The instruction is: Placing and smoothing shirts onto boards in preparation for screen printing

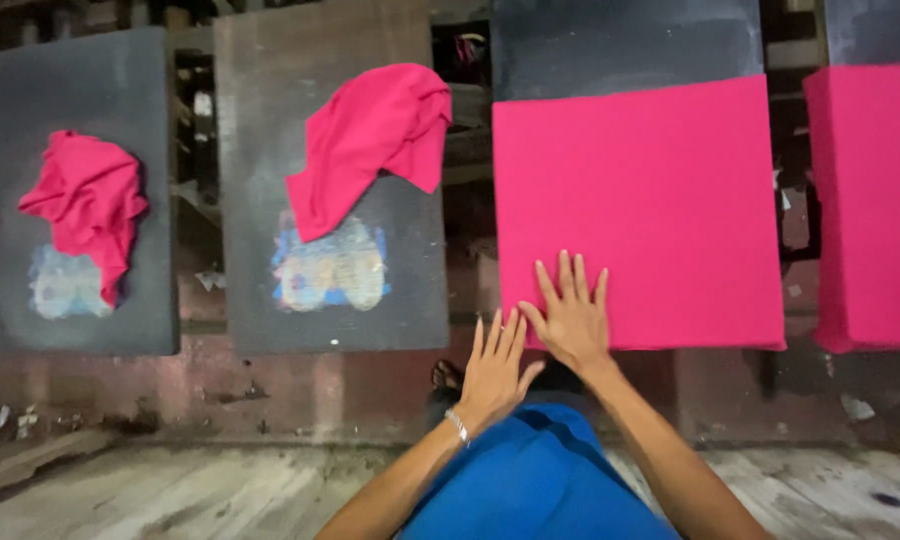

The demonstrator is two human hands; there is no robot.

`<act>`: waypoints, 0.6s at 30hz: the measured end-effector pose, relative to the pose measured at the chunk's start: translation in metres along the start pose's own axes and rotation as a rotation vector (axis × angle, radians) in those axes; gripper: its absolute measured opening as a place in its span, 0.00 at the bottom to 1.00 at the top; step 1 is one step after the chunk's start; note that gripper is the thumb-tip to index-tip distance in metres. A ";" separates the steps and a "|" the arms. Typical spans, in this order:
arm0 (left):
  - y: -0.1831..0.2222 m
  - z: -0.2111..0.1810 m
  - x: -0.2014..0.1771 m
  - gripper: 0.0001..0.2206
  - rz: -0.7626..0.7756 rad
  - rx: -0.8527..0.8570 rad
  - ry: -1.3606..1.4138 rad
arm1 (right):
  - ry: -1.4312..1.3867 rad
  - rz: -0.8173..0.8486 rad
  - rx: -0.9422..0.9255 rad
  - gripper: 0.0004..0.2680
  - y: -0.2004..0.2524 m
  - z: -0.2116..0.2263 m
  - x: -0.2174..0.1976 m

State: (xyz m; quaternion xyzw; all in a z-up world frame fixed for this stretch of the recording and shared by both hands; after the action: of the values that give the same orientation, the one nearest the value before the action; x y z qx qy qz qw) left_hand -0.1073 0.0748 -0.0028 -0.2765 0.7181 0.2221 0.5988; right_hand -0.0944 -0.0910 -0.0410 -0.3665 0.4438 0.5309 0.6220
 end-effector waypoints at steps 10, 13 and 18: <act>0.187 0.130 -0.011 0.24 0.444 -0.147 0.463 | -0.233 -0.066 0.530 0.33 0.015 -0.075 -0.057; 0.185 0.158 -0.055 0.16 0.435 -0.159 0.496 | -0.172 -0.304 0.516 0.31 0.014 -0.042 -0.027; 0.141 0.222 -0.091 0.19 0.200 -0.373 0.522 | -0.135 -0.202 0.396 0.36 -0.002 -0.009 -0.010</act>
State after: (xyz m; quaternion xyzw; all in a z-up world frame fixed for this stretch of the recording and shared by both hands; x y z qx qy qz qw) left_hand -0.0255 0.3360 0.0439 -0.3568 0.8179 0.3290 0.3090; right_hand -0.0946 -0.1025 -0.0349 -0.2436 0.4579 0.3917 0.7599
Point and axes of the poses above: each hand's wrist, its own y-axis away from the middle knuckle, its own x-axis out of the palm, z = x × y, the point moved 3 cm from there along -y, towards the middle knuckle, and after that the axes turned 12 degrees about -y, right-handed, at the moved point
